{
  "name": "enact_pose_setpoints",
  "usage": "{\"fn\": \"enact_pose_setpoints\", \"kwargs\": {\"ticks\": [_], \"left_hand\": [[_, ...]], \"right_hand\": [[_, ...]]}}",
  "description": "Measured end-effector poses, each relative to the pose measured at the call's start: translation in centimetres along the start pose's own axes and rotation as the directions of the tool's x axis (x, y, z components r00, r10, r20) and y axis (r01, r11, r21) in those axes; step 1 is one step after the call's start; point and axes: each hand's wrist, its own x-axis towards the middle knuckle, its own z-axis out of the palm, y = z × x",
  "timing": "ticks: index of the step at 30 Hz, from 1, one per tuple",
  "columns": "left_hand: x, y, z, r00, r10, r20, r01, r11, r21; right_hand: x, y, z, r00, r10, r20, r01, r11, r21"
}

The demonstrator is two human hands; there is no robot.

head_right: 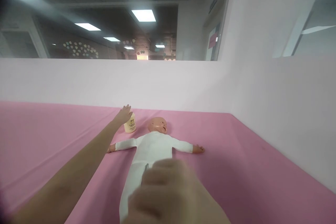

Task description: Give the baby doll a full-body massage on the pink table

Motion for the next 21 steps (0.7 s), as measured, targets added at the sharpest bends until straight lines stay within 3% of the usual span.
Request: {"fn": "enact_pose_setpoints", "kwargs": {"ticks": [2, 4, 5, 7, 9, 11, 12, 13, 17, 21], "left_hand": [[-0.2, 0.5, 0.9, 0.999, 0.018, -0.031, -0.018, 1.000, 0.017], [-1.0, 2.4, 2.4, 0.990, 0.082, -0.112, -0.084, 0.996, -0.009], [-1.5, 3.8, 3.3, 0.989, 0.111, -0.102, -0.117, 0.991, -0.061], [-2.5, 7.0, 5.3, 0.989, 0.151, 0.005, -0.146, 0.965, -0.217], [-3.3, 9.9, 7.5, 0.974, 0.198, 0.107, -0.152, 0.932, -0.330], [-4.0, 11.6, 9.4, 0.964, 0.231, 0.131, -0.162, 0.902, -0.399], [-4.4, 11.9, 10.2, 0.970, 0.214, 0.114, -0.147, 0.891, -0.430], [-4.7, 11.8, 10.9, 0.974, 0.208, 0.093, -0.144, 0.880, -0.454], [-6.0, 9.2, 12.6, 0.993, 0.101, -0.058, -0.116, 0.874, -0.472], [-7.0, 6.8, 13.2, 0.994, 0.069, -0.081, -0.100, 0.864, -0.493]], "right_hand": [[1.7, 1.8, 1.0, 1.000, 0.018, -0.007, -0.018, 1.000, 0.014], [3.2, 4.4, 2.9, 0.984, 0.155, -0.091, -0.146, 0.984, 0.098], [3.8, 6.1, 4.1, 0.950, 0.278, -0.142, -0.254, 0.952, 0.170], [4.8, 10.3, 7.0, 0.813, 0.522, -0.256, -0.426, 0.835, 0.348], [5.4, 15.4, 10.1, 0.681, 0.650, -0.337, -0.466, 0.739, 0.486], [5.6, 20.5, 13.2, 0.594, 0.748, -0.296, -0.540, 0.643, 0.542], [5.5, 22.7, 14.6, 0.523, 0.798, -0.300, -0.596, 0.594, 0.540], [5.3, 24.7, 15.8, 0.484, 0.817, -0.314, -0.635, 0.575, 0.516], [3.8, 29.2, 19.5, 0.428, 0.842, -0.330, -0.787, 0.526, 0.322], [2.6, 29.9, 21.8, 0.464, 0.840, -0.282, -0.800, 0.534, 0.273]]}}
